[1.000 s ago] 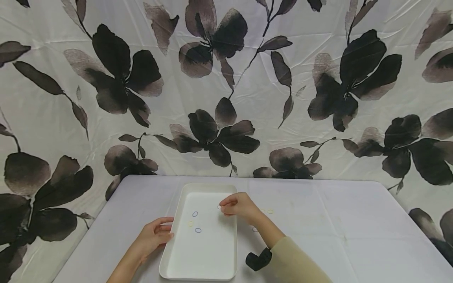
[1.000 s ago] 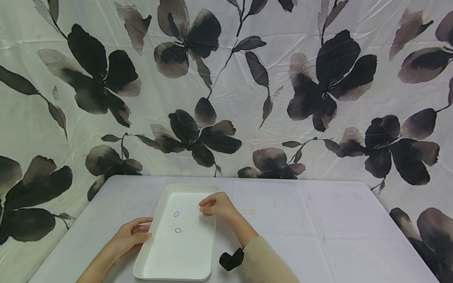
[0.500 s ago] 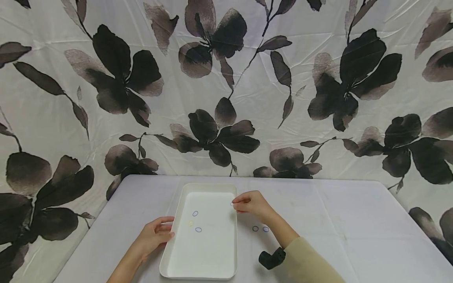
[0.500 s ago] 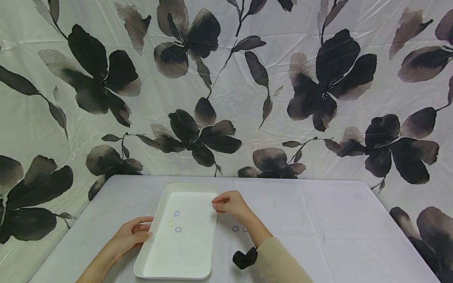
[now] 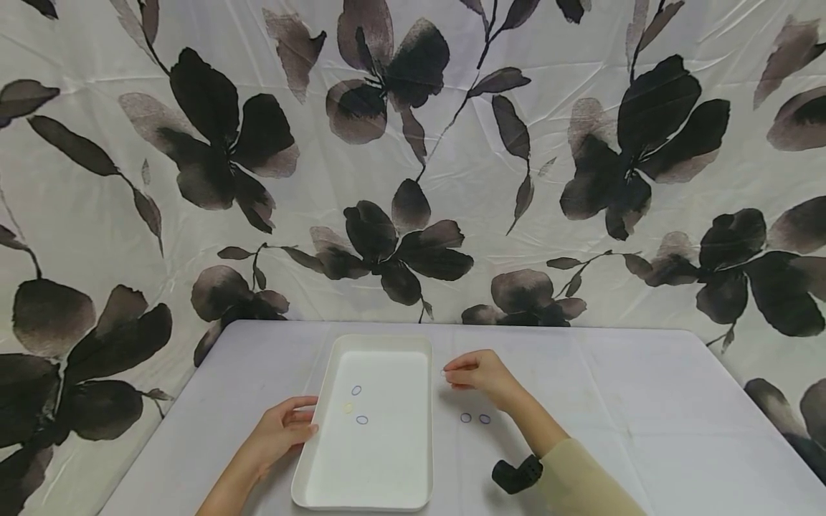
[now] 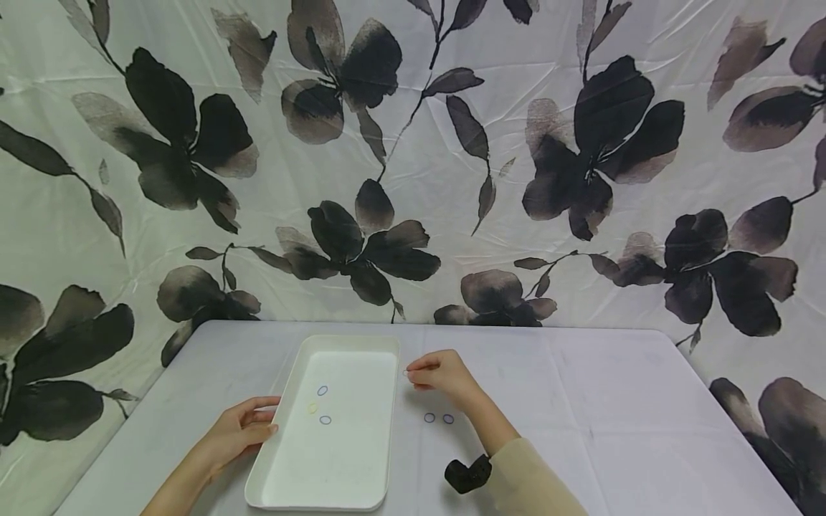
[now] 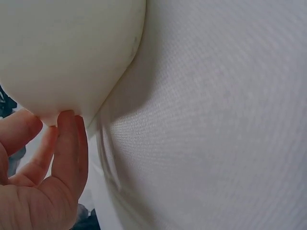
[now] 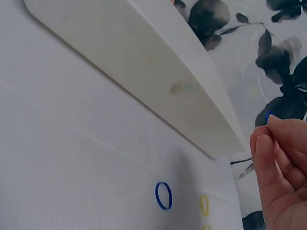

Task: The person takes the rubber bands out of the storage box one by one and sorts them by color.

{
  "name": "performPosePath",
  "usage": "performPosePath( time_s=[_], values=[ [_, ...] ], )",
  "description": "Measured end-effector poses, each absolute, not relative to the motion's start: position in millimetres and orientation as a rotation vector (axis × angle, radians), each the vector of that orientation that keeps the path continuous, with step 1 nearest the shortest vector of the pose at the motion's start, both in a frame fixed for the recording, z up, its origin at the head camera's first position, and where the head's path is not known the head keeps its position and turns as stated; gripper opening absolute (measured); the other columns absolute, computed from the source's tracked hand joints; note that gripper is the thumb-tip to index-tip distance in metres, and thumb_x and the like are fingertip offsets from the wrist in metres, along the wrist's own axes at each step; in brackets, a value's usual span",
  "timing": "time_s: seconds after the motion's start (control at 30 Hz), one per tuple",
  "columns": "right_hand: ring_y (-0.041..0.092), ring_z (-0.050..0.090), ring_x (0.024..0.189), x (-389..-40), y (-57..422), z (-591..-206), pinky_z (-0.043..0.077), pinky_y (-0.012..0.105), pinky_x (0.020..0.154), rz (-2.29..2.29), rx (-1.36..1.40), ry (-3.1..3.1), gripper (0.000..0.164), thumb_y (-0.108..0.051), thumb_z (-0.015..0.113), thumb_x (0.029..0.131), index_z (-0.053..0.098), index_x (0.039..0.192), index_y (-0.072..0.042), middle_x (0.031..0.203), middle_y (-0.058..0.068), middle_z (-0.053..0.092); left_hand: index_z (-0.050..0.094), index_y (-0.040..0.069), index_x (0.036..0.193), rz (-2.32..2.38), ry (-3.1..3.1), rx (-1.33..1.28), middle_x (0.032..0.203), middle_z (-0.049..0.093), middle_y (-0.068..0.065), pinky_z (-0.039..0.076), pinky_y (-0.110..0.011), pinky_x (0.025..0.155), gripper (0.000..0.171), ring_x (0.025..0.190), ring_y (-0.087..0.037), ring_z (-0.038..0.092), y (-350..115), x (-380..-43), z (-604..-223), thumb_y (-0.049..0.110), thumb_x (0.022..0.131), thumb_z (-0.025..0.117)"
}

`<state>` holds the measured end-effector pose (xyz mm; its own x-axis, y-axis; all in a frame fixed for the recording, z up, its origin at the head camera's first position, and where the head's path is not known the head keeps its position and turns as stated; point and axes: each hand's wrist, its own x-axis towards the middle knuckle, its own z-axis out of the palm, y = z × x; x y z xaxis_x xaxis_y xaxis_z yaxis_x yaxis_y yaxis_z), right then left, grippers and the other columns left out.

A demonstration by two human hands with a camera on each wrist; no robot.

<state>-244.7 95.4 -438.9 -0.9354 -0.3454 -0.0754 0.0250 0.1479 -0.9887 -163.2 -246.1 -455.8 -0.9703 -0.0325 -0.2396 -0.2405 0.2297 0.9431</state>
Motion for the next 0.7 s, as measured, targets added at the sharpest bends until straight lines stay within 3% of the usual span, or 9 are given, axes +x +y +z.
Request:
performPosePath(
  time_s=[0.7],
  values=[
    [0.011, 0.064, 0.077, -238, 138, -448, 0.054, 0.028, 0.071, -1.797, -0.279, 2.175, 0.026, -0.002, 0.064, 0.086, 0.061, 0.101, 0.019, 0.090, 0.017, 0.068, 0.044, -0.009, 0.129, 1.867, 2.302, -0.243, 0.105, 0.060, -0.019, 0.053, -0.038, 0.071, 0.053, 0.088, -0.024, 0.062, -248, -164, -458, -0.009, 0.079, 0.064]
  ],
)
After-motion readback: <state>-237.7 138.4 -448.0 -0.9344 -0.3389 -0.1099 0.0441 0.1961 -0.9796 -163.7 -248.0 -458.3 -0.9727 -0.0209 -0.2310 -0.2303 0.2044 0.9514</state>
